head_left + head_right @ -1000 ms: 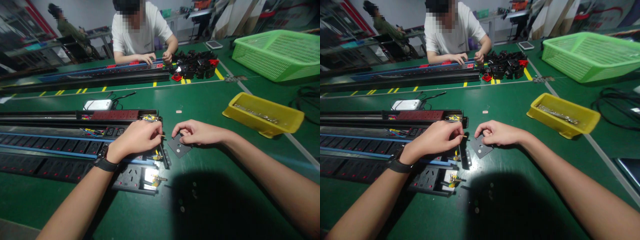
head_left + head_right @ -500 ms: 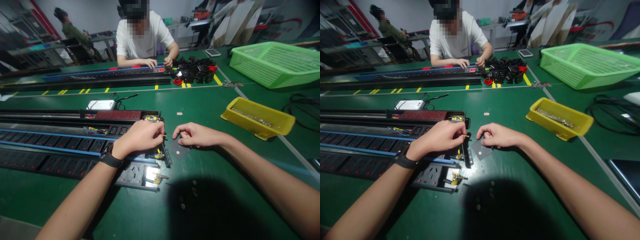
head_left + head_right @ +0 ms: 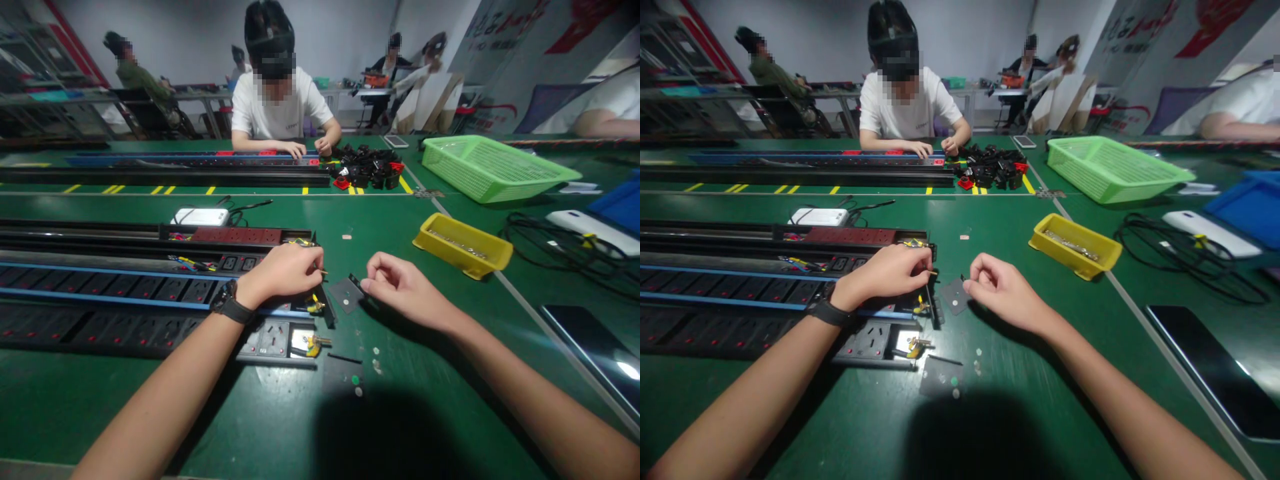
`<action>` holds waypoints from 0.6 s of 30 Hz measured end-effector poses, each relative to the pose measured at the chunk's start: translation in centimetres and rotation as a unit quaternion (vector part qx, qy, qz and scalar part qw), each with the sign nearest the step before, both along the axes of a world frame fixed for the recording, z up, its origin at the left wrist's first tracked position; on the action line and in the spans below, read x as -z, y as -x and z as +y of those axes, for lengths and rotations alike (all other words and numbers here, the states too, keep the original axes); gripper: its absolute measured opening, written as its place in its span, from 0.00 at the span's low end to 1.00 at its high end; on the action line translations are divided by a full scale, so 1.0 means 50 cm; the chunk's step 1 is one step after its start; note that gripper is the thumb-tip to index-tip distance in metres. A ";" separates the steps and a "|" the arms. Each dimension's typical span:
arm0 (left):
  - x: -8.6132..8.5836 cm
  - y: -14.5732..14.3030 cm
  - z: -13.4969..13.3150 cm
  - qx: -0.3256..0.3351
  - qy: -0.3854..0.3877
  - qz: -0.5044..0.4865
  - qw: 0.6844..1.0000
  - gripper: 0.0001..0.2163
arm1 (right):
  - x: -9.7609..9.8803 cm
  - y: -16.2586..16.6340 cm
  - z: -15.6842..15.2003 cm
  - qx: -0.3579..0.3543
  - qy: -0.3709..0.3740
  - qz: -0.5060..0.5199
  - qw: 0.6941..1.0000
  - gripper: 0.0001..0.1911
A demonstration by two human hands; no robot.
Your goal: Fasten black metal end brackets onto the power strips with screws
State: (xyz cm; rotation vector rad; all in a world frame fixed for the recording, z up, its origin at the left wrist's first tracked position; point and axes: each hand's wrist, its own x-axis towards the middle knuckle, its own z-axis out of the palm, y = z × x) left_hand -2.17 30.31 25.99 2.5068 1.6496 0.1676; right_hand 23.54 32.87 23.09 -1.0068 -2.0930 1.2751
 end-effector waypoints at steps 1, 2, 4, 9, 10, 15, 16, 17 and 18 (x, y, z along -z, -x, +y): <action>0.000 0.000 0.000 0.000 -0.002 0.004 1.000 0.06 | -0.013 -0.001 -0.025 -0.010 -0.023 -0.018 1.000 0.13; 0.000 0.000 0.000 -0.001 -0.004 0.007 1.000 0.06 | -0.026 -0.001 -0.049 -0.022 -0.048 -0.040 0.998 0.11; 0.000 0.000 -0.001 -0.001 -0.003 0.005 1.000 0.06 | -0.044 0.006 -0.091 -0.045 -0.102 -0.064 0.992 0.09; 0.001 0.001 0.001 0.007 0.000 -0.017 1.000 0.04 | -0.034 0.035 -0.146 -0.088 -0.223 -0.094 0.966 0.05; 0.002 0.001 0.001 0.008 0.000 -0.022 1.000 0.04 | -0.026 0.039 -0.151 -0.101 -0.245 -0.100 0.959 0.05; 0.005 0.002 0.002 0.008 -0.007 -0.031 0.999 0.04 | 0.012 0.042 -0.168 -0.117 -0.307 -0.137 0.934 0.10; 0.006 0.003 0.002 0.007 -0.006 -0.033 0.999 0.04 | 0.017 0.042 -0.171 -0.119 -0.312 -0.148 0.931 0.11; 0.007 0.004 0.002 0.005 -0.005 -0.035 0.999 0.04 | 0.021 0.043 -0.174 -0.120 -0.313 -0.158 0.929 0.12; 0.008 0.005 0.002 0.005 -0.004 -0.038 0.999 0.04 | 0.024 0.043 -0.177 -0.120 -0.313 -0.164 0.928 0.12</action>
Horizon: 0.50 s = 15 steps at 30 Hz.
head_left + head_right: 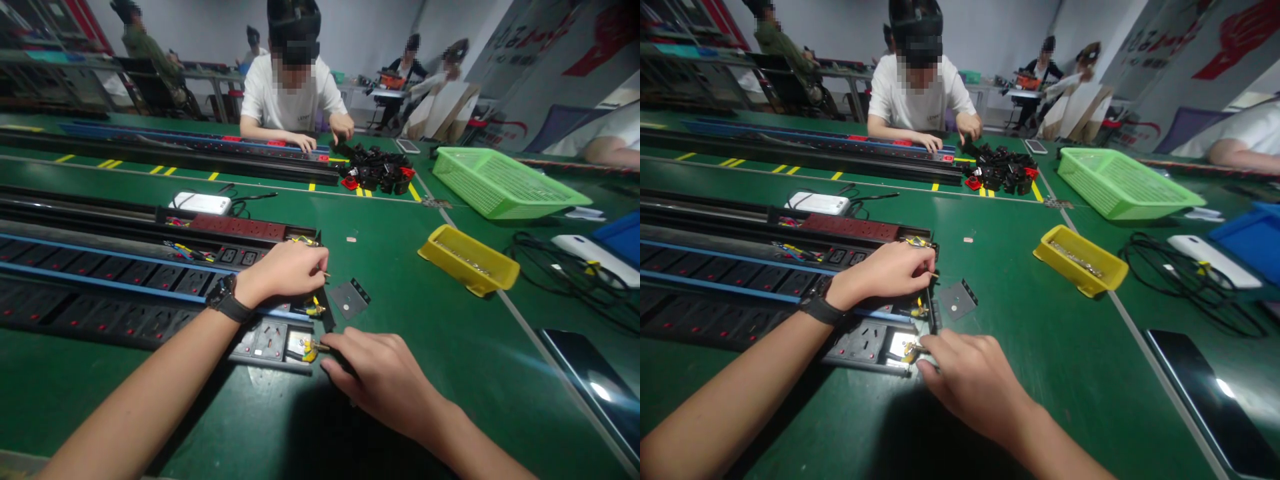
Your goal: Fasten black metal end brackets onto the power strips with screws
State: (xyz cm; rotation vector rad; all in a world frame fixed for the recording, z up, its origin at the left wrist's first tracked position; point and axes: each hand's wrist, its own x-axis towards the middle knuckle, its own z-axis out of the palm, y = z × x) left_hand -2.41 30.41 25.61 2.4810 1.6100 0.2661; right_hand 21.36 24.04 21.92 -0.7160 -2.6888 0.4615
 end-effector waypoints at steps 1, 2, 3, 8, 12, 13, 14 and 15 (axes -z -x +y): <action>0.000 0.001 0.000 0.001 0.002 -0.003 1.000 0.04 | 0.002 0.001 -0.002 0.003 0.000 -0.003 1.000 0.13; 0.001 0.002 0.001 0.004 0.003 -0.007 1.000 0.04 | 0.003 0.002 -0.004 0.006 0.002 -0.005 1.000 0.13; 0.000 0.003 0.001 0.006 0.006 -0.010 1.000 0.04 | 0.003 0.003 -0.005 0.008 0.003 -0.003 1.000 0.13; -0.005 0.002 0.001 0.006 0.020 -0.017 1.000 0.03 | 0.000 0.006 -0.005 0.003 0.009 0.012 1.000 0.12; -0.008 0.000 0.000 0.005 0.023 -0.018 1.000 0.03 | -0.001 0.005 -0.006 -0.010 0.022 0.012 1.000 0.12; -0.008 0.000 0.001 0.006 0.023 -0.019 1.000 0.03 | -0.001 0.005 -0.007 -0.013 0.022 0.011 1.000 0.12; -0.008 0.000 0.001 0.005 0.023 -0.018 1.000 0.03 | -0.001 0.004 -0.007 -0.016 0.021 0.010 1.000 0.12; -0.008 0.000 0.001 0.005 0.024 -0.017 1.000 0.03 | 0.000 0.004 -0.007 -0.019 0.020 0.011 1.000 0.13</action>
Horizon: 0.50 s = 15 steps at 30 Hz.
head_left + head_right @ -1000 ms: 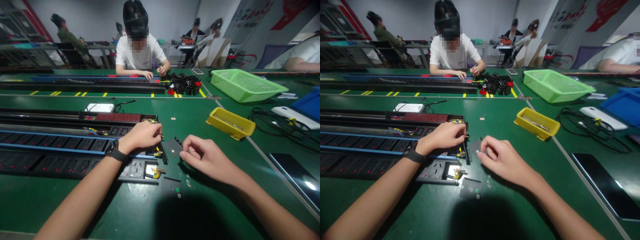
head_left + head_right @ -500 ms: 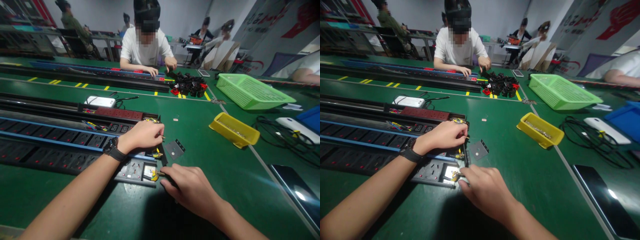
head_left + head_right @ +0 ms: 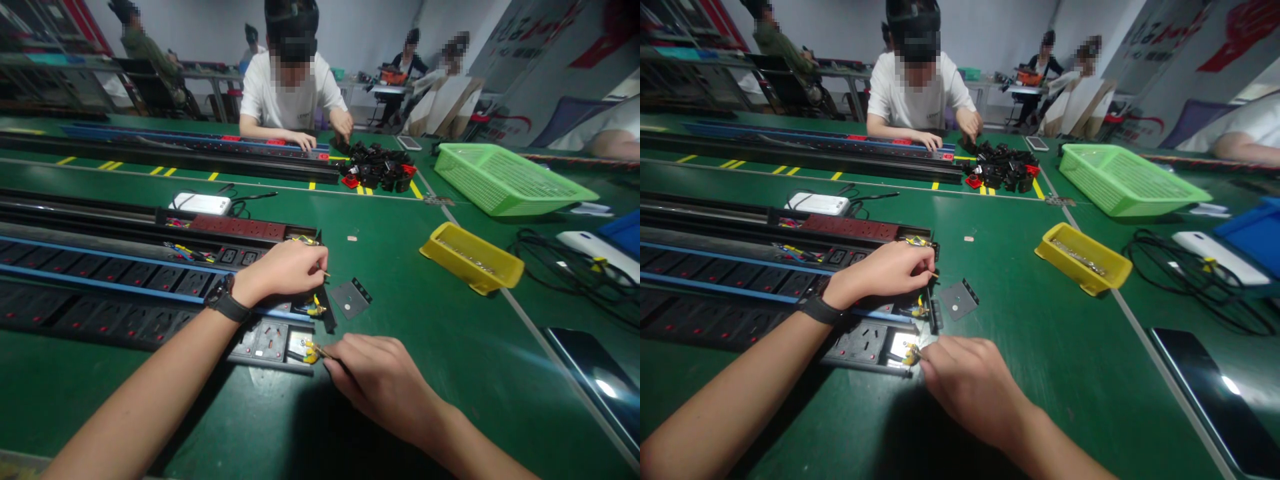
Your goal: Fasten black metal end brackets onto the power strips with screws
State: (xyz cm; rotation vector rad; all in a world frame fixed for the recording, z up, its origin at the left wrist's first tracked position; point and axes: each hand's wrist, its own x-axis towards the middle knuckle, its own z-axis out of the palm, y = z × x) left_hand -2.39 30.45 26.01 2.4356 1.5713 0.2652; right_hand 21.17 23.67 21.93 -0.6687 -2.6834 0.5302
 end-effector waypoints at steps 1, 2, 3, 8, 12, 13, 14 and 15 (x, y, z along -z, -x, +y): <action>0.000 0.000 0.000 0.000 0.000 0.001 1.000 0.03 | 0.001 0.000 0.000 -0.003 -0.002 0.002 1.000 0.13; 0.000 0.001 0.000 0.001 0.000 0.002 1.000 0.03 | 0.002 0.000 0.000 -0.005 -0.004 0.004 1.000 0.13; 0.000 0.001 0.000 0.001 0.000 0.002 1.000 0.03 | 0.003 0.001 -0.001 -0.006 -0.005 0.008 1.000 0.14; 0.000 0.001 0.000 0.001 0.000 0.004 1.000 0.03 | 0.010 0.004 -0.006 -0.019 -0.012 0.023 0.999 0.14; 0.002 0.001 0.001 0.005 -0.005 -0.001 1.000 0.03 | 0.018 0.004 -0.013 -0.021 -0.021 0.032 0.999 0.14; 0.003 0.002 0.001 0.007 -0.006 -0.001 1.000 0.03 | 0.019 0.004 -0.014 -0.021 -0.022 0.032 0.999 0.14; 0.003 0.002 0.001 0.008 -0.007 -0.001 1.000 0.03 | 0.020 0.004 -0.014 -0.020 -0.022 0.032 0.999 0.14; 0.003 0.002 0.001 0.008 -0.007 0.000 1.000 0.03 | 0.020 0.004 -0.014 -0.021 -0.023 0.033 0.999 0.14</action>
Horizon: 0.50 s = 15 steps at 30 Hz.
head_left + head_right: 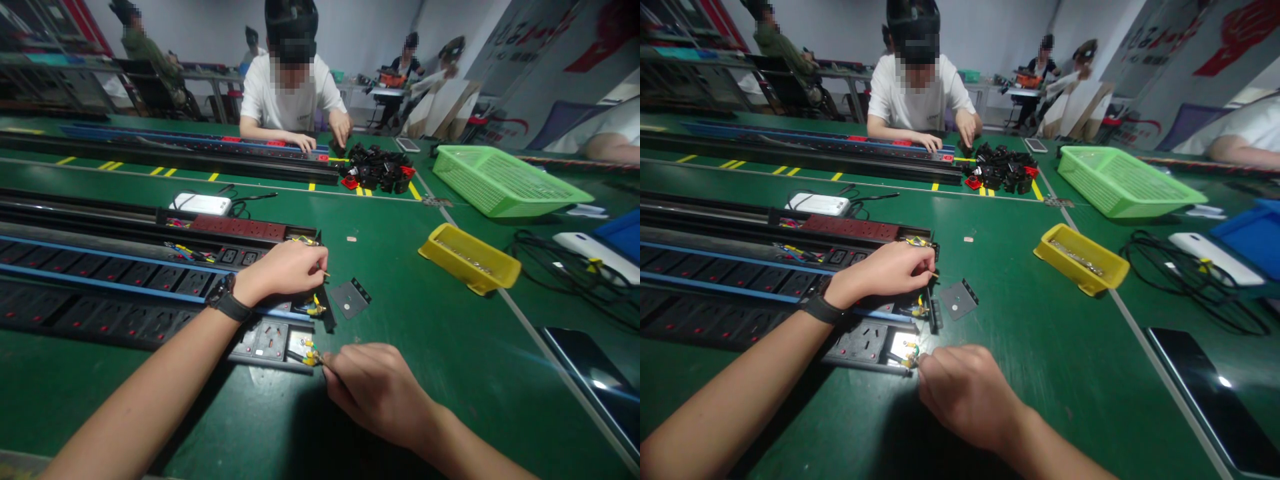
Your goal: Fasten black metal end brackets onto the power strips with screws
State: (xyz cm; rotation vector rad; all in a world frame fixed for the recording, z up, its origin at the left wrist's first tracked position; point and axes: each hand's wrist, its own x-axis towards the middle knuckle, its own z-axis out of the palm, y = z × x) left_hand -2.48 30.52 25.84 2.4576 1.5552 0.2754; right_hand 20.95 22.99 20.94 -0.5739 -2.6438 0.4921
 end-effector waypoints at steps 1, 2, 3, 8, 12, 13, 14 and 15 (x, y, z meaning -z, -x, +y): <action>0.000 0.000 0.000 0.000 0.001 0.002 1.000 0.03 | 0.000 0.000 0.001 -0.001 -0.001 0.001 1.000 0.14; 0.000 0.000 0.000 -0.001 0.001 0.004 1.000 0.03 | -0.001 0.001 0.002 -0.002 -0.004 0.003 1.000 0.15; -0.001 0.000 0.000 -0.002 0.001 0.006 1.000 0.03 | -0.002 0.001 0.003 -0.001 -0.008 0.004 1.000 0.15; 0.000 0.001 0.001 0.006 -0.003 0.017 1.000 0.04 | -0.001 0.004 0.009 0.016 -0.043 0.017 0.999 0.15; 0.002 0.004 0.002 0.010 -0.007 0.017 1.000 0.04 | 0.008 0.008 0.011 0.030 -0.067 0.046 0.996 0.13; 0.003 0.004 0.002 0.010 -0.006 0.015 1.000 0.04 | 0.010 0.009 0.012 0.033 -0.070 0.055 0.995 0.13; 0.003 0.004 0.002 0.010 -0.005 0.014 1.000 0.04 | 0.012 0.010 0.012 0.036 -0.072 0.062 0.995 0.12; 0.003 0.005 0.002 0.010 -0.003 0.012 1.000 0.04 | 0.014 0.011 0.013 0.039 -0.072 0.067 0.994 0.12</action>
